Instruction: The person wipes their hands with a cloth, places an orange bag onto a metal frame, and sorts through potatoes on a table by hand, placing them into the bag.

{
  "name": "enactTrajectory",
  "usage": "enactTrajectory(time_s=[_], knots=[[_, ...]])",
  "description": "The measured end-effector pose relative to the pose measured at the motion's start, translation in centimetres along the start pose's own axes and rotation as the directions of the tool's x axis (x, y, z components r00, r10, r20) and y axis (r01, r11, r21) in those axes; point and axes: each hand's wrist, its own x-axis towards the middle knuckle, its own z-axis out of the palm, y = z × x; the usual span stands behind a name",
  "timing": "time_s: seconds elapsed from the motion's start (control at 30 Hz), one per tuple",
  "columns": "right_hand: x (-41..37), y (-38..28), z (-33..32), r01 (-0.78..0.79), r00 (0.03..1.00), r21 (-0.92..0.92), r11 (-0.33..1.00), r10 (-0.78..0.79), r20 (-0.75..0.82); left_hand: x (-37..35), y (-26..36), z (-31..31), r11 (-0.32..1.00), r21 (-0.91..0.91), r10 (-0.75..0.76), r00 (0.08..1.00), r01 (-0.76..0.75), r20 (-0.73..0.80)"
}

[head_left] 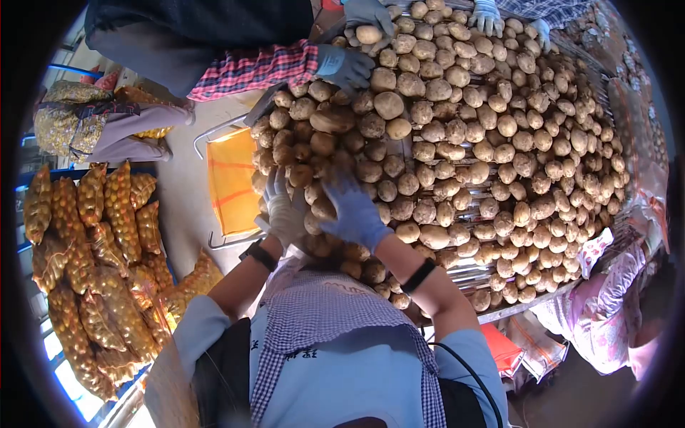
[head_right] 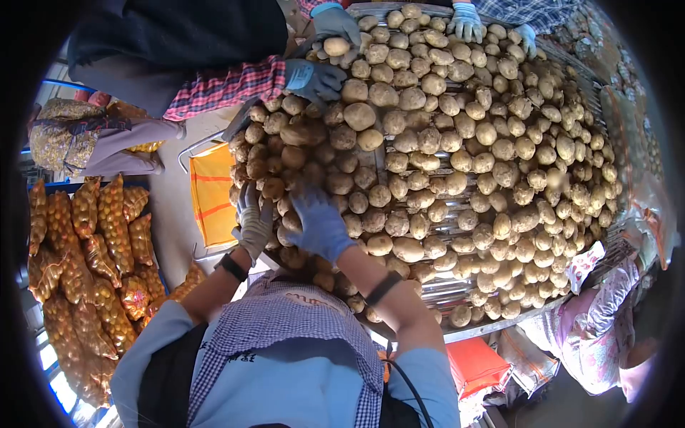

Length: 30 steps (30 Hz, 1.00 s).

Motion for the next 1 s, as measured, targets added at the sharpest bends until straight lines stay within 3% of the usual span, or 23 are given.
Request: enactTrajectory(time_s=[0.07,0.1,0.13,0.2,0.23,0.3,0.37,0.43,0.5,0.53,0.6,0.67,0.73,0.77,0.8,0.83,0.87,0.9,0.93,0.97,1.0], knots=[[-3.0,-0.7,-1.7,0.052,0.973,0.162,0.985,-0.087,0.213,1.0,0.0,0.1,0.996,0.042,0.083,0.996,-0.082,-0.027],[-4.3,-0.2,-1.6,0.053,0.973,0.165,0.985,-0.088,0.214,1.4,0.2,-0.1,0.982,0.084,0.173,0.983,-0.168,-0.058],[-5.6,1.1,-1.5,0.04,0.993,0.173,0.984,-0.059,0.105,1.8,1.0,-0.6,0.983,0.084,0.17,0.984,-0.165,-0.059],[-6.7,4.0,-2.1,-0.023,0.986,0.131,0.991,0.044,-0.163,2.2,3.3,-1.9,0.886,0.043,0.443,0.871,-0.462,0.213],[-6.8,5.4,-2.5,-0.084,0.94,0.093,0.992,0.11,-0.324,1.8,4.2,-1.5,0.865,-0.019,0.487,0.831,-0.501,0.268],[-5.6,8.1,-2.0,-0.244,0.86,0.17,0.955,0.294,-0.417,0.9,6.1,-0.3,0.841,-0.08,0.529,0.785,-0.534,0.322],[-1.9,9.5,-1.8,-0.243,0.883,0.115,0.963,0.269,-0.385,-0.4,7.8,0.7,0.772,-0.059,0.599,0.694,-0.633,0.4],[2.3,9.7,-2.0,-0.228,0.907,0.056,0.972,0.233,-0.35,-0.2,7.2,1.1,0.821,-0.04,0.53,0.734,-0.569,0.424],[6.0,7.7,-2.3,-0.4,0.915,-0.288,0.87,0.396,-0.073,0.4,5.5,1.0,0.896,-0.053,0.413,0.782,-0.441,0.467],[7.1,7.6,-2.0,-0.39,0.92,-0.284,0.876,0.387,-0.069,0.4,4.8,0.6,0.898,-0.042,0.405,0.788,-0.437,0.463],[8.4,7.3,-1.5,-0.543,0.824,-0.329,0.772,0.566,-0.031,0.7,3.9,-0.7,0.903,-0.043,0.412,0.831,-0.428,0.373],[7.3,8.7,-1.8,-0.533,0.831,-0.289,0.795,0.557,0.002,0.8,2.8,-1.9,0.909,-0.044,0.401,0.837,-0.416,0.373],[5.1,10.5,-1.8,-0.316,0.934,0.261,0.912,0.347,-0.083,1.0,2.0,-2.6,0.886,0.052,0.425,0.851,-0.462,0.309],[3.9,10.0,-1.8,-0.385,0.872,0.726,0.57,0.482,0.084,0.6,3.2,-4.0,0.9,0.183,0.344,0.902,-0.396,0.259],[2.4,9.9,-1.8,-0.385,0.873,0.729,0.566,0.48,0.088,0.5,3.5,-4.4,0.9,0.188,0.341,0.903,-0.394,0.262],[0.9,9.8,-1.9,-0.319,0.877,0.926,0.203,0.432,0.208,0.5,3.6,-4.7,0.941,0.067,0.314,0.929,-0.332,0.198],[-0.4,9.5,-2.0,-0.236,0.893,0.95,-0.203,0.34,0.294,0.3,3.8,-4.9,0.961,-0.061,0.276,0.952,-0.27,0.134],[-1.2,7.5,-1.8,-0.241,0.892,0.949,-0.202,0.338,0.299,-0.3,4.8,-4.5,0.913,-0.396,0.013,0.965,0.095,0.261],[-1.5,4.5,-1.6,-0.304,0.885,0.951,0.054,0.386,0.261,-0.1,6.2,-4.7,0.912,-0.399,0.008,0.966,0.098,0.257],[-1.8,2.9,-2.1,-0.328,0.887,0.926,0.186,0.399,0.233,0.4,7.8,-5.2,0.388,-0.628,-0.21,0.728,0.675,0.652],[-2.0,1.4,-2.6,-0.35,0.888,0.883,0.313,0.412,0.206,0.7,8.5,-5.6,-0.339,-0.334,-0.042,0.341,0.879,0.939]])
